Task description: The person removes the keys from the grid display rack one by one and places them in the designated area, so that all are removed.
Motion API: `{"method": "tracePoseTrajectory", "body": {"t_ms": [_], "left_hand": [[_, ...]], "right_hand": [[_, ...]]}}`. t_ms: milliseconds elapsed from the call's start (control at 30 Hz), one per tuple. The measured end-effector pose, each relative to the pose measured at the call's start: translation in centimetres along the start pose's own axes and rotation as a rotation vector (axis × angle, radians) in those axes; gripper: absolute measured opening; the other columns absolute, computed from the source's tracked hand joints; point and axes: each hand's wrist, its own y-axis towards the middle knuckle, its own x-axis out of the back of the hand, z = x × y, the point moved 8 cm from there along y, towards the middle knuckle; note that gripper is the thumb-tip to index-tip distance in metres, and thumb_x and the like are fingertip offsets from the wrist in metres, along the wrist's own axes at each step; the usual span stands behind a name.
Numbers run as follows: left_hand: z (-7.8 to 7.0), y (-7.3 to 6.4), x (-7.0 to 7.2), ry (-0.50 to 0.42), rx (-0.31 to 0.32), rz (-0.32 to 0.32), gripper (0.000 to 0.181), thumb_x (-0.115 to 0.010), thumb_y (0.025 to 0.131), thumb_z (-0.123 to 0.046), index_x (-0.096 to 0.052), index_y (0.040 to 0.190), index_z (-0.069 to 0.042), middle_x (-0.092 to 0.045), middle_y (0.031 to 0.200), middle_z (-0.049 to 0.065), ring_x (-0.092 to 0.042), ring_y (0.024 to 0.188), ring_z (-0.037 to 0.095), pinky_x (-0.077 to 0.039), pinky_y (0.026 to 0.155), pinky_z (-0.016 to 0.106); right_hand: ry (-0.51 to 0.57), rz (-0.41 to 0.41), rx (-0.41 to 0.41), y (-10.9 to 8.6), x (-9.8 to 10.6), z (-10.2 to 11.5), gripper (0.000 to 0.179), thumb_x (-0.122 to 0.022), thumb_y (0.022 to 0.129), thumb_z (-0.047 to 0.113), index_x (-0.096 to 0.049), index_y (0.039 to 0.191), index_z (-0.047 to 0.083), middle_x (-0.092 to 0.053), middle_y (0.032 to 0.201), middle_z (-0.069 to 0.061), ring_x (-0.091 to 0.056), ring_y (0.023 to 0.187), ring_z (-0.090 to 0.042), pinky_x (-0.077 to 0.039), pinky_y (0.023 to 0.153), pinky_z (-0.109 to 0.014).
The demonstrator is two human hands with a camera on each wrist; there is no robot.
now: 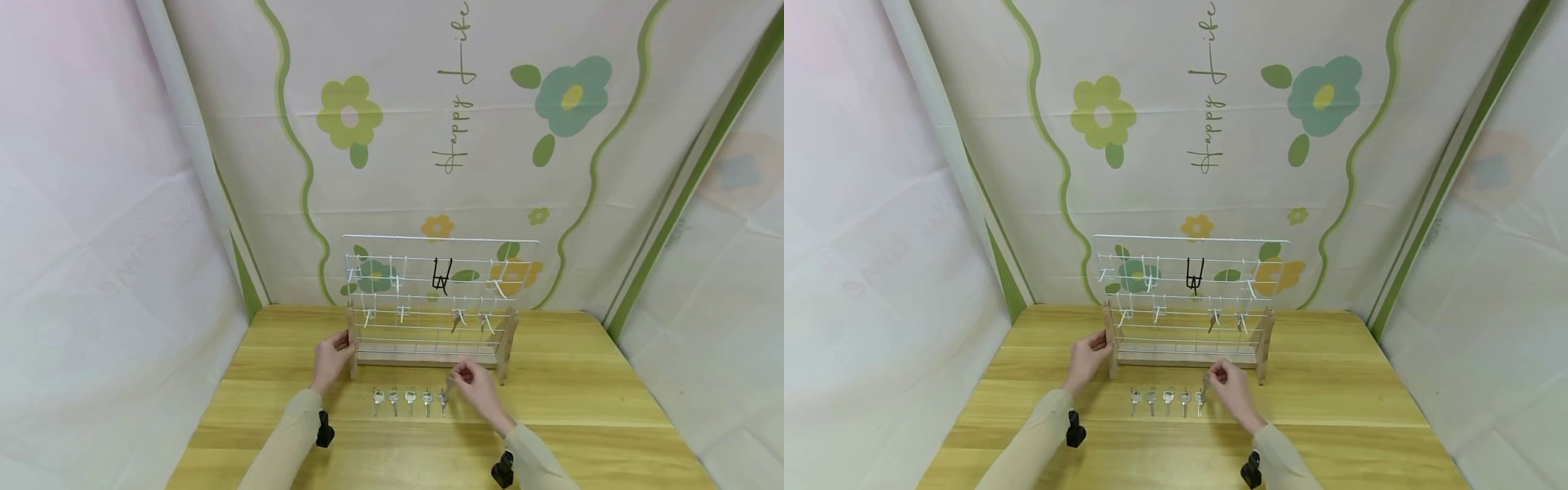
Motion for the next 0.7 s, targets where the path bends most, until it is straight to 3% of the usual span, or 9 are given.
{"method": "tracePoseTrajectory", "body": {"t_ms": [133,333,533,700], "left_hand": [[0.1,0.0,0.0,0.001,-0.002,0.000,0.038,-0.070,0.089,-0.002,-0.063,0.123,0.011,-0.068,0.120,0.029,-0.069,0.110,0.037,-0.062,0.088,0.032],[0.1,0.0,0.0,0.001,0.000,0.002,0.038,-0.070,0.089,-0.002,-0.064,0.123,0.011,-0.068,0.120,0.029,-0.069,0.110,0.037,-0.062,0.088,0.033],[0.1,0.1,0.0,0.016,0.007,0.000,0.038,-0.071,0.089,-0.003,-0.064,0.124,0.010,-0.068,0.120,0.028,-0.069,0.110,0.037,-0.062,0.088,0.034],[0.1,0.1,0.0,0.010,0.004,-0.003,0.037,-0.070,0.088,0.000,-0.063,0.124,0.011,-0.068,0.120,0.029,-0.069,0.110,0.038,-0.062,0.088,0.033]], "right_hand": [[-0.026,0.048,-0.061,-0.1,0.1,-1.6,0.006,-0.071,0.086,0.003,-0.068,0.089,0.000,-0.071,0.084,-0.003,-0.061,0.074,-0.004,-0.055,0.067,-0.015],[-0.073,0.127,-0.084,-0.1,-0.1,-3.2,0.005,-0.070,0.088,0.006,-0.069,0.090,0.001,-0.070,0.083,-0.002,-0.060,0.074,-0.004,-0.053,0.064,-0.015],[-0.110,0.218,-0.058,-0.2,-0.7,-3.8,0.009,-0.071,0.089,0.010,-0.069,0.088,0.001,-0.069,0.082,-0.001,-0.058,0.072,-0.003,-0.052,0.062,-0.016],[-0.151,0.235,-0.025,-0.2,-1.0,-3.7,0.008,-0.071,0.089,0.011,-0.069,0.086,0.004,-0.069,0.081,0.001,-0.057,0.071,-0.001,-0.051,0.062,-0.016]]}}
